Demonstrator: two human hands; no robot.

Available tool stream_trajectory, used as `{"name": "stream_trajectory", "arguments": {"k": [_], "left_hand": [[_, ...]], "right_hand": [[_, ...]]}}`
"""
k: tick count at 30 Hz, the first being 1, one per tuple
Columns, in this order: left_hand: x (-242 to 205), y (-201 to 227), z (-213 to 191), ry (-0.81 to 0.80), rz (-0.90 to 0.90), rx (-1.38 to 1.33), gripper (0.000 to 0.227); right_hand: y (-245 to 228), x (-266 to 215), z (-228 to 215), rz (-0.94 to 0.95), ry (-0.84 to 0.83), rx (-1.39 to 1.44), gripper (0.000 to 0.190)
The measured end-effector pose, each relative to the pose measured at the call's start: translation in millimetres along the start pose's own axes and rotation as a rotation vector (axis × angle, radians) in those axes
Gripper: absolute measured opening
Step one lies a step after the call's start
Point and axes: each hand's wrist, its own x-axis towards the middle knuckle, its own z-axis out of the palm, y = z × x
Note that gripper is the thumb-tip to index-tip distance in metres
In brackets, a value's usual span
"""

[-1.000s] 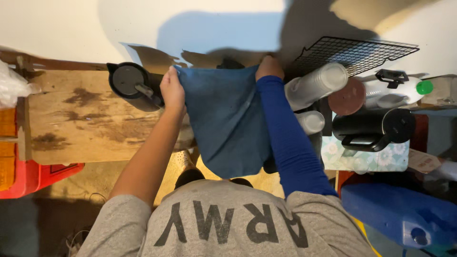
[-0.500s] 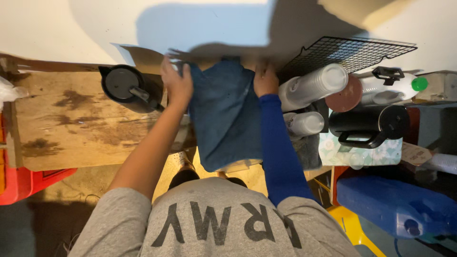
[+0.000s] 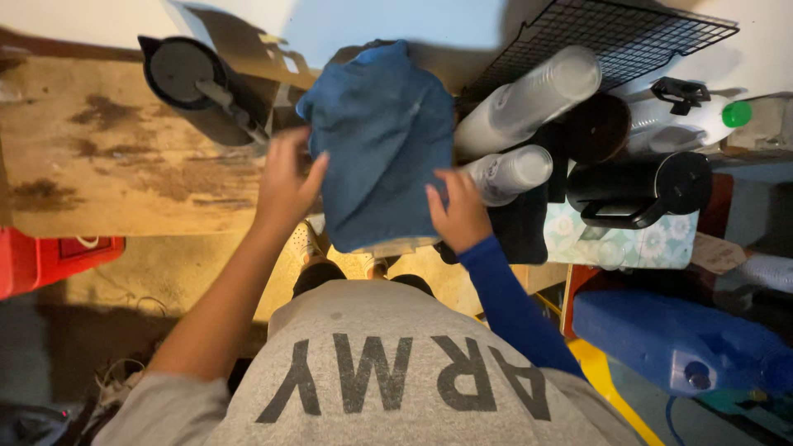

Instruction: The person wipes a wooden board with a cloth, then moves around a cluttered workspace handling a small white appliance and a power adapter. They wipe the board again and place it on a table.

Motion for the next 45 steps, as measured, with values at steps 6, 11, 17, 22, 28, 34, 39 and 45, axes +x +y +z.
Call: {"name": "stream_trajectory", "arguments": {"k": [6, 11, 17, 22, 28, 34, 39, 45], "left_hand": [[-110.7, -29.5, 28.1, -0.219, -0.712, -0.233, 0.070], [-135.9, -17.3, 52.0, -0.077, -0.470, -0.353, 0.051], [-139.3, 9.2, 42.2, -0.011, -0.227, -0.118, 0.039], [-134.5, 24.6, 21.4, -0.179, -0.300, -0.037, 0.036], [-128.9, 50.0, 6.1, -0.285, -0.332, 0.108, 0.046], [-122.5, 60.4, 11.3, -0.144, -0.276, 0.164, 0.054], [-120.6, 54.4, 6.5, -0.193, -0.394, 0.085, 0.055], [-165.1, 8.7, -39.3, 0.014, -0.314, 0.047, 0.059]], "right_hand": [[40.9, -61.6, 14.7, 0.151, -0.126, -0.004, 0.036], [74.4, -59.4, 22.9, 0.076, -0.121, 0.060, 0.013], [95.9, -57.9, 13.0, 0.087, -0.183, 0.108, 0.008], [115.8, -67.1, 7.2, 0.021, -0.227, 0.062, 0.008], [107.1, -71.3, 10.8, -0.185, -0.199, -0.054, 0.028], [65.6, -62.1, 5.0, 0.107, -0.198, 0.160, 0.046], [23.7, -47.6, -1.8, -0.021, -0.267, -0.179, 0.062], [-51.6, -12.1, 24.9, -0.419, -0.199, -0.096, 0.065]]}}
